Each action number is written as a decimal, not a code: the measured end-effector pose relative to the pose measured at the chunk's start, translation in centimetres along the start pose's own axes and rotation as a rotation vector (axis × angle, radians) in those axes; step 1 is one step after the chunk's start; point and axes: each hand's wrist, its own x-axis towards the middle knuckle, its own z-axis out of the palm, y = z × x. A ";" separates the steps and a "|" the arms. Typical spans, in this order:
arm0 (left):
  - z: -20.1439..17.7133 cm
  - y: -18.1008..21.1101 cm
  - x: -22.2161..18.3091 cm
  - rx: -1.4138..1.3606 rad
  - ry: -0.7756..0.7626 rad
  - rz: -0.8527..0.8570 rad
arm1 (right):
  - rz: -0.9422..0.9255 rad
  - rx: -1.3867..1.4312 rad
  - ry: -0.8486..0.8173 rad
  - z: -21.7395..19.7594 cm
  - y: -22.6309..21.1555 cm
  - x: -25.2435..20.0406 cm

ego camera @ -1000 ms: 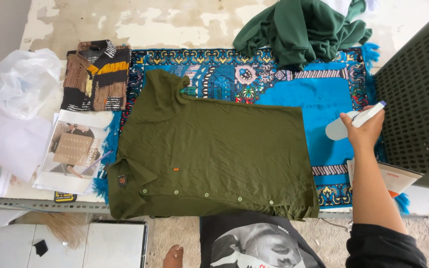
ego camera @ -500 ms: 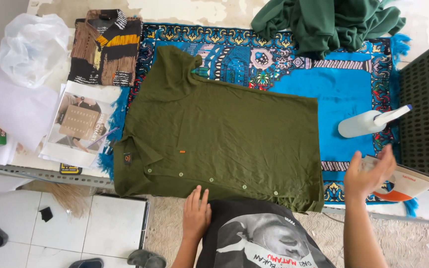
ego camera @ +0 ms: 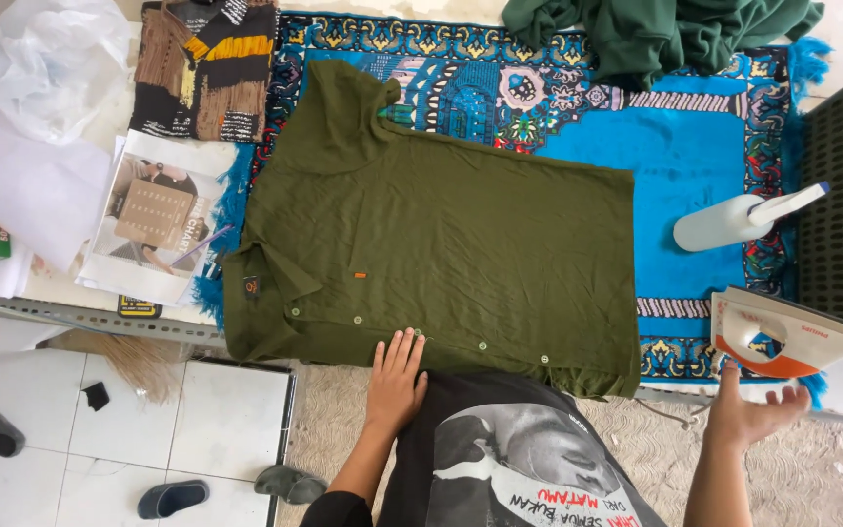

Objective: A person is smoothing out and ironing a green long-sleeved shirt on a patterned surface.

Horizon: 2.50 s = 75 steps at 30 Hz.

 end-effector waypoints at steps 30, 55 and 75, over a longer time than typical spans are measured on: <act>5.0 -0.3 3.0 -0.149 0.324 -0.145 | -0.243 -0.099 -0.930 3.3 -10.0 -5.5; -0.4 1.8 1.5 -0.200 0.032 -0.038 | -0.774 -0.327 -1.257 16.1 -17.8 -10.2; 0.7 1.0 1.3 -0.173 0.113 0.000 | -0.684 -0.319 -0.967 16.3 -14.7 -3.3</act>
